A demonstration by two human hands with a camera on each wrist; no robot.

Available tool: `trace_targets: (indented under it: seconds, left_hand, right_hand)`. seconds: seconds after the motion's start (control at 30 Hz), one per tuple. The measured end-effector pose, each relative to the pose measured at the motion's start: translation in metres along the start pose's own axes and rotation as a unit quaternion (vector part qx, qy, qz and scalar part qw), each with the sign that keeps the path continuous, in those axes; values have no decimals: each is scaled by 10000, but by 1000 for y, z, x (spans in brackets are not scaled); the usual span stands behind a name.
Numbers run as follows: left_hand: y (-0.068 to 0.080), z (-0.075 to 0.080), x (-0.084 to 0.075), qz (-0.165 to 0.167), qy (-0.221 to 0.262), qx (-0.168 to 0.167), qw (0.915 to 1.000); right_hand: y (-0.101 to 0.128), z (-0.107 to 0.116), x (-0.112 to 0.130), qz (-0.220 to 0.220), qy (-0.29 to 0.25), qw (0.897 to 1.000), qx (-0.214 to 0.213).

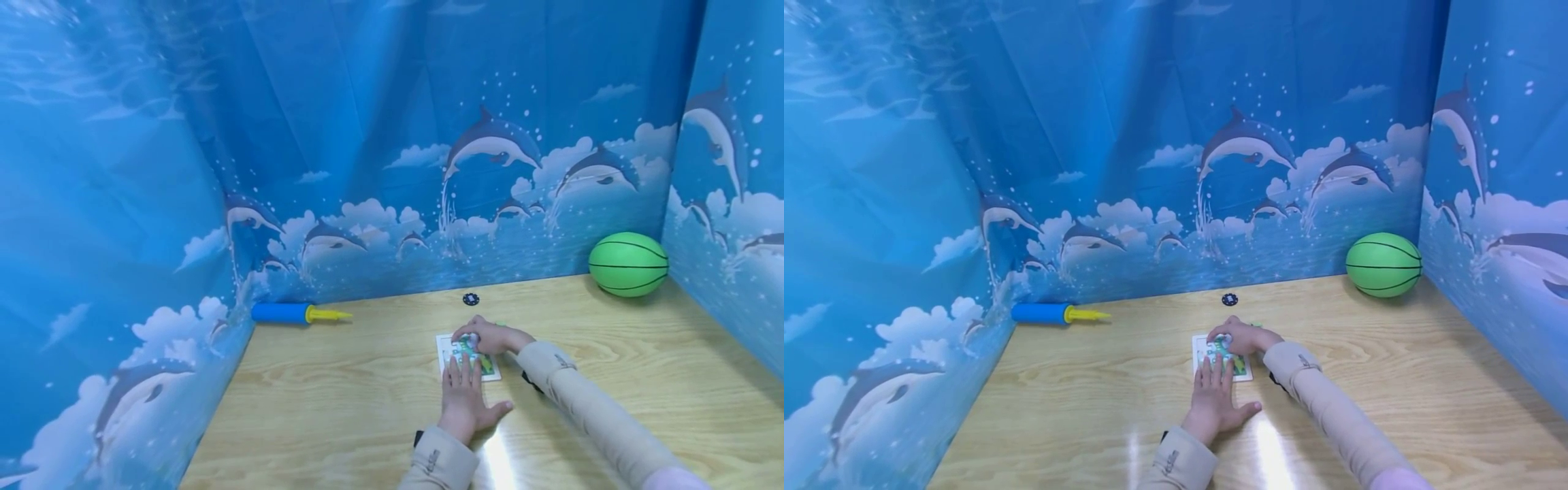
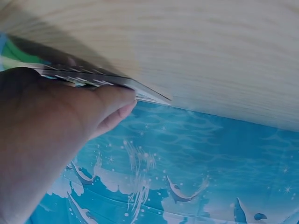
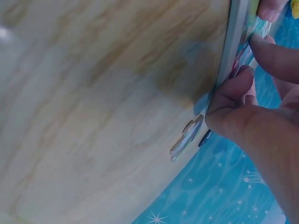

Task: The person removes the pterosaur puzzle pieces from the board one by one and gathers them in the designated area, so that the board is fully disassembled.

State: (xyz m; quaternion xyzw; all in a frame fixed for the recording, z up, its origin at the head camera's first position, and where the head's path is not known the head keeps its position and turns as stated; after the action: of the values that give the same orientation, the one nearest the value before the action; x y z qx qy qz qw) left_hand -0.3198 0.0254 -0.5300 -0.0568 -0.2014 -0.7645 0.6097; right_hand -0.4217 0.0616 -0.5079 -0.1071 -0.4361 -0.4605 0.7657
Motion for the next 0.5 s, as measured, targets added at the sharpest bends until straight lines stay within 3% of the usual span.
trace_targets:
  seconds: [0.27,0.5]
  left_hand:
    - [1,1,-1,-15,79,166,9998]
    - [0,1,2,11,224,91,9997]
  right_hand:
    - [4,1,-1,211,-116,9997,22]
    - [6,3,0,462,-264,9985,-137]
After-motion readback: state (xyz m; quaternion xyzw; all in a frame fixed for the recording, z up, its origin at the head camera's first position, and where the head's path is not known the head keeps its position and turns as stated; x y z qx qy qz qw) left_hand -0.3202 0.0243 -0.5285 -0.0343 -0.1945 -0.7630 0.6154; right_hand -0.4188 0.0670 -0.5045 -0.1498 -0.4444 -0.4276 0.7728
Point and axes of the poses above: each hand's wrist, its own y-axis away from the middle knuckle, its own z-axis out of the back of the hand, x = y × z, the point moved 10 cm from there along -y, towards the middle knuckle, and after that the axes turned 12 degrees about -y, right-handed, at the moved point
